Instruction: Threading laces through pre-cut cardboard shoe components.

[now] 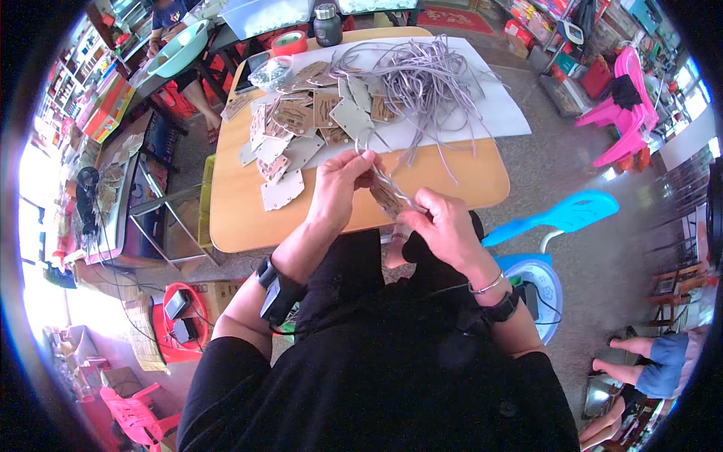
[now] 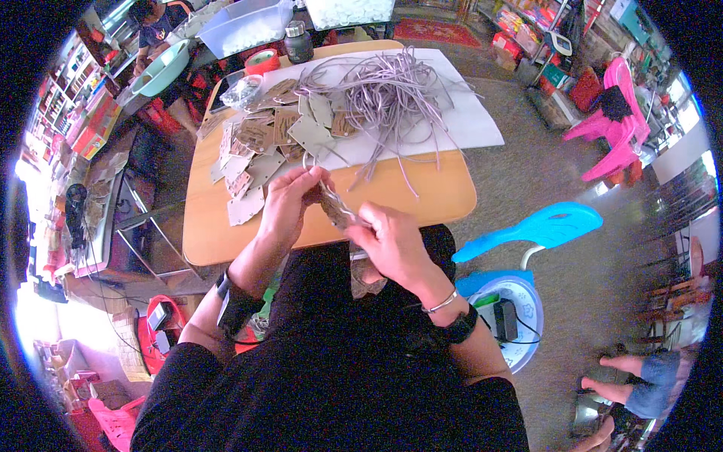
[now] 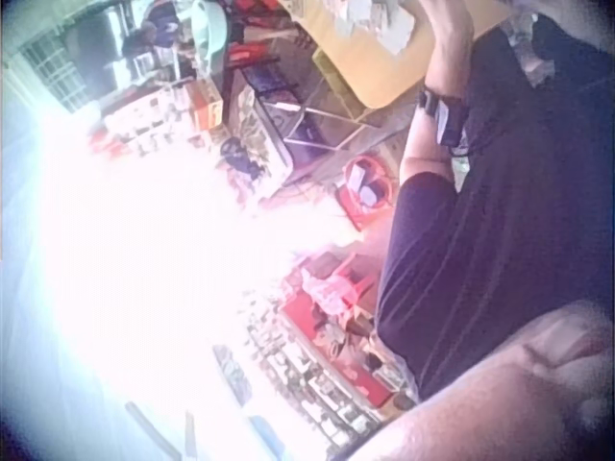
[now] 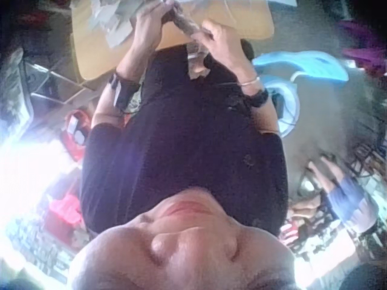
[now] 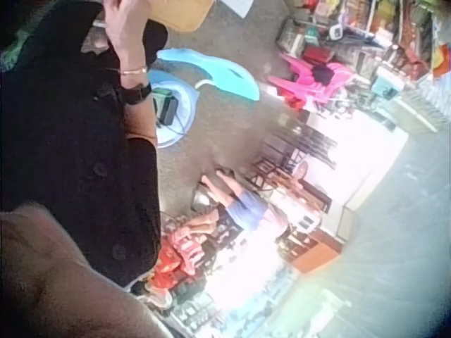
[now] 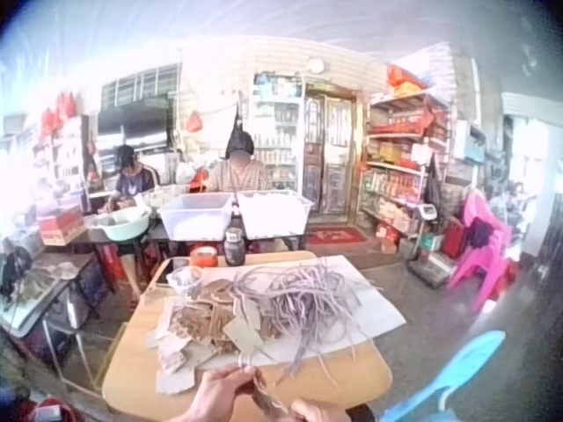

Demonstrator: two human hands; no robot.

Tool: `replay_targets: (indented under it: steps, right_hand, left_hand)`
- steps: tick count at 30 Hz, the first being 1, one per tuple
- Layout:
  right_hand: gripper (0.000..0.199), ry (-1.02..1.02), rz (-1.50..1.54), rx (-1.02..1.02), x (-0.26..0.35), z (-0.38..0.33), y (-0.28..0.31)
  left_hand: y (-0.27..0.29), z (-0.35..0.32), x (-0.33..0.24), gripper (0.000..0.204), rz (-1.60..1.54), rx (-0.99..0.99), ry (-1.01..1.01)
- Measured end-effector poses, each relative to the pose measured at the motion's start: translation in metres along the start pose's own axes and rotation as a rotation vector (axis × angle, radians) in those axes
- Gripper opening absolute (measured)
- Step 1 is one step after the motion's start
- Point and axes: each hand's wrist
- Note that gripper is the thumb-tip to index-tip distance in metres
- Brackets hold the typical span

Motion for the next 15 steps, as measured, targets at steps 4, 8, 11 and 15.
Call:
replay_targets:
  steps: [4, 8, 11, 15]
  right_hand:
    - [0.020, 0.253, 0.001, -0.087, -0.001, -0.009, -0.008]
    - [0.020, 0.217, -0.065, -0.175, -0.011, -0.021, -0.003]
    - [0.018, 0.150, -0.103, -0.289, -0.019, -0.026, -0.004]
    - [0.021, 0.221, -0.127, -0.321, -0.025, -0.035, -0.008]
  left_hand:
    - [-0.007, 0.004, 0.008, 0.021, -0.013, -0.015, 0.066]
    - [-0.015, -0.003, 0.012, 0.026, -0.169, 0.083, 0.027]
    - [-0.018, -0.015, 0.015, 0.033, -0.289, 0.191, 0.021]
    - [-0.020, -0.028, 0.022, 0.026, -0.172, 0.249, 0.100]
Point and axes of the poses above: each hand's wrist, its own z-axis towards the middle knuckle, its own y-axis out of the back of the hand, x = y × z, and after that the axes turned 2 degrees about x, right-handed
